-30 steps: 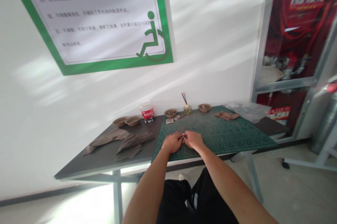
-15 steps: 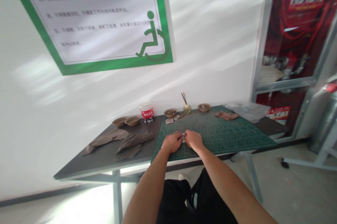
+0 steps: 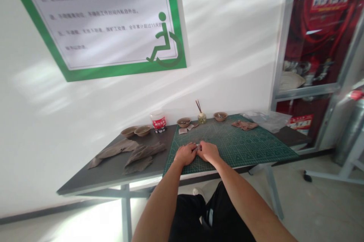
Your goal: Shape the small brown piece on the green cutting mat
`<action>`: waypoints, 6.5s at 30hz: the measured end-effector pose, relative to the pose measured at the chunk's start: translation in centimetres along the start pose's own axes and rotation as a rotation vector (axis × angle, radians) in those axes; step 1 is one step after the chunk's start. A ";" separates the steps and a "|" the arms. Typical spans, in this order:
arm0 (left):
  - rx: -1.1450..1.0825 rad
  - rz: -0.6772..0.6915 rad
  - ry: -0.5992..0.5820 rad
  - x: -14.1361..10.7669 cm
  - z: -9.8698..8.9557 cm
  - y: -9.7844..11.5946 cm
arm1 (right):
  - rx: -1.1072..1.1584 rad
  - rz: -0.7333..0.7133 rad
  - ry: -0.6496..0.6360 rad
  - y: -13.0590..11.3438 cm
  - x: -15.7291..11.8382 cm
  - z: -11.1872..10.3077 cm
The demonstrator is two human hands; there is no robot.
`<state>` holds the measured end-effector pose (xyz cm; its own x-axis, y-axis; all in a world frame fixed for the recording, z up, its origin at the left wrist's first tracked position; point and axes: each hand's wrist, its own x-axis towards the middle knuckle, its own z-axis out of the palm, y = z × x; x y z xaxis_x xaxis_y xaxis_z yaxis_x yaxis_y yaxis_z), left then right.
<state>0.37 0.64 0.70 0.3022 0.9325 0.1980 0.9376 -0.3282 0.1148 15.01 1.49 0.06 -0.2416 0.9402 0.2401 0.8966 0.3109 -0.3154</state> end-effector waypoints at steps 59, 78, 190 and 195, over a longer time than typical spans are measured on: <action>0.020 0.012 -0.007 0.3 0.6 -0.7 | -0.025 0.033 0.001 0.0 0.2 0.3; 0.014 0.000 -0.006 0.1 0.3 -0.2 | -0.007 -0.091 -0.085 0.1 -0.1 -0.6; -0.001 -0.009 -0.007 0.1 0.3 -0.2 | -0.019 -0.072 0.029 0.6 0.2 0.6; 0.017 0.007 0.009 0.2 0.5 -0.4 | -0.017 -0.003 0.046 0.5 0.4 0.8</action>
<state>0.15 1.04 0.17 0.3070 0.9289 0.2074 0.9383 -0.3318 0.0974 15.07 2.14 -0.77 -0.2274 0.9318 0.2829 0.9022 0.3109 -0.2990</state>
